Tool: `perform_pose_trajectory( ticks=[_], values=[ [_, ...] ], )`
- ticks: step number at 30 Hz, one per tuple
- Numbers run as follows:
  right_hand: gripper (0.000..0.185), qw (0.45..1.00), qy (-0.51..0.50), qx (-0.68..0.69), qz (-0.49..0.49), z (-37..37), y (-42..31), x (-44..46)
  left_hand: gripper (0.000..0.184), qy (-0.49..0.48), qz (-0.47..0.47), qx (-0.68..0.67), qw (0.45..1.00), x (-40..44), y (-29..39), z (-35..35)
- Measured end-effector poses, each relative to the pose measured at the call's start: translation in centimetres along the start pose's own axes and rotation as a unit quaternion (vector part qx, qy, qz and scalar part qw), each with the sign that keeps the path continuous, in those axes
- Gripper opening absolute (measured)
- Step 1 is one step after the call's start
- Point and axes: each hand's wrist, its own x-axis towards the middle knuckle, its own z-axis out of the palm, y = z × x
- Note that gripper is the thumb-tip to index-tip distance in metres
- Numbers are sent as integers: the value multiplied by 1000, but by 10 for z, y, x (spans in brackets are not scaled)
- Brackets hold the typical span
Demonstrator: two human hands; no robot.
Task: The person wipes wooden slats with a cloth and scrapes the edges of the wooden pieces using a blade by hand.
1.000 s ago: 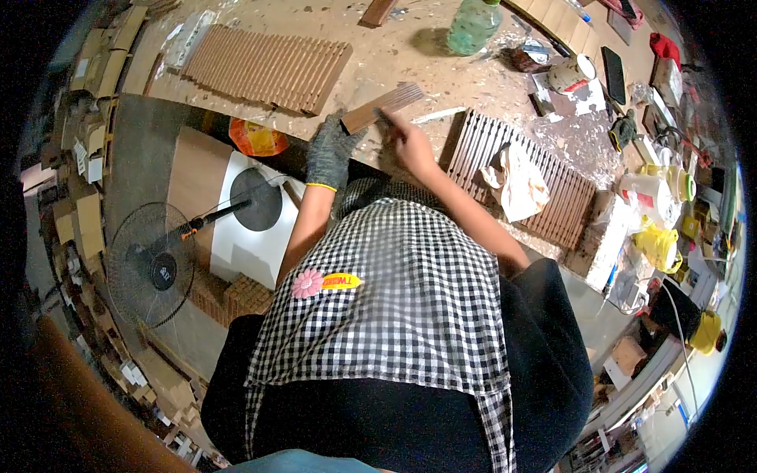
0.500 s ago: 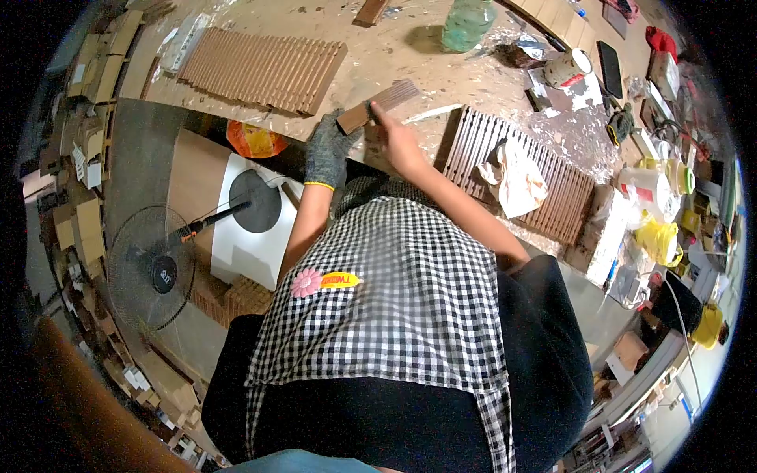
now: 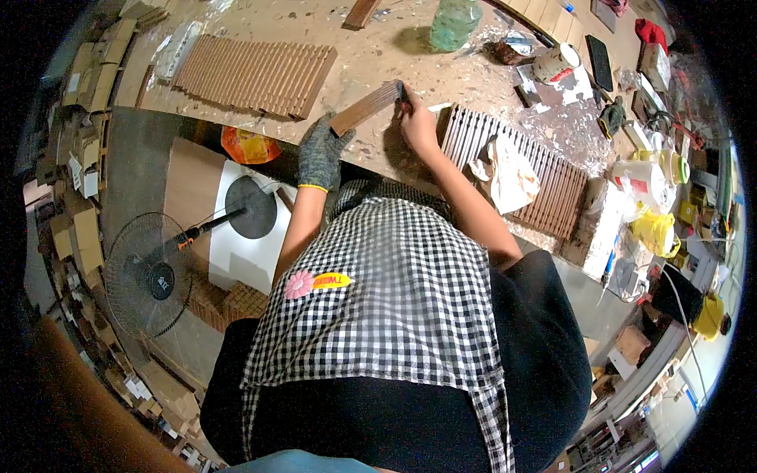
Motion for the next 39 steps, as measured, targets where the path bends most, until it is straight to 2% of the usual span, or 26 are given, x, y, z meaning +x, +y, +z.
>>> perform_pose_trajectory(
  ticks=[3,7,8,9,11,13,15,17,19,22,26,29,30,31,32,33,34,37,38,39],
  values=[
    [59,995,-25,-82,-40,-3,-4,0,34,0,10,11,1000,1,0,1],
    [61,997,6,-70,-16,-8,-8,1,31,-2,17,16,1000,0,-1,1],
    [60,995,-31,-88,-23,-9,-7,-1,31,-8,27,20,999,-1,1,2],
    [61,995,-25,-92,-19,-9,-7,-1,32,-18,44,27,999,-1,0,0],
    [63,995,-12,-102,-10,-11,-7,-1,35,-18,39,2,999,0,-3,-2],
    [65,993,-25,-111,-14,-13,-5,0,36,2,-6,-62,998,2,-3,1],
    [66,992,-37,-119,-17,-16,-6,1,37,-10,36,12,999,-1,-1,1],
    [66,993,-19,-111,-33,-15,-9,-1,36,9,12,-26,1000,-1,2,4],
    [65,993,18,-114,-40,-16,-8,0,39,62,-78,-175,979,-1,8,10],
    [44,993,-32,-111,-39,-14,-8,-1,38,29,9,2,1000,-6,8,10],
    [47,991,-24,-126,30,-24,-26,-1,38,8,31,42,999,-3,3,6],
    [48,989,-69,-68,-108,-11,5,1,39,10,42,42,998,2,-3,1],
    [51,989,-81,-81,-98,-10,3,1,40,12,39,21,999,5,-4,1],
    [57,992,-72,-79,-63,-12,1,3,41,11,67,105,992,5,-7,-2],
    [63,995,-65,-76,-27,-15,-1,7,43,15,95,188,977,5,-10,-5],
    [69,996,-57,-73,10,-16,-5,9,43,15,150,369,917,-6,7,6],
    [71,996,-62,-70,13,-14,-9,7,44,12,199,537,820,-11,17,11],
    [70,983,-139,-68,-100,9,-18,-21,47,20,234,610,757,-1,7,1],
    [73,975,-152,-63,-150,20,-13,-26,48,9,218,608,764,0,6,0],
    [72,974,-178,-73,-116,14,-32,-34,48,0,202,606,769,-1,11,2]
  ],
)
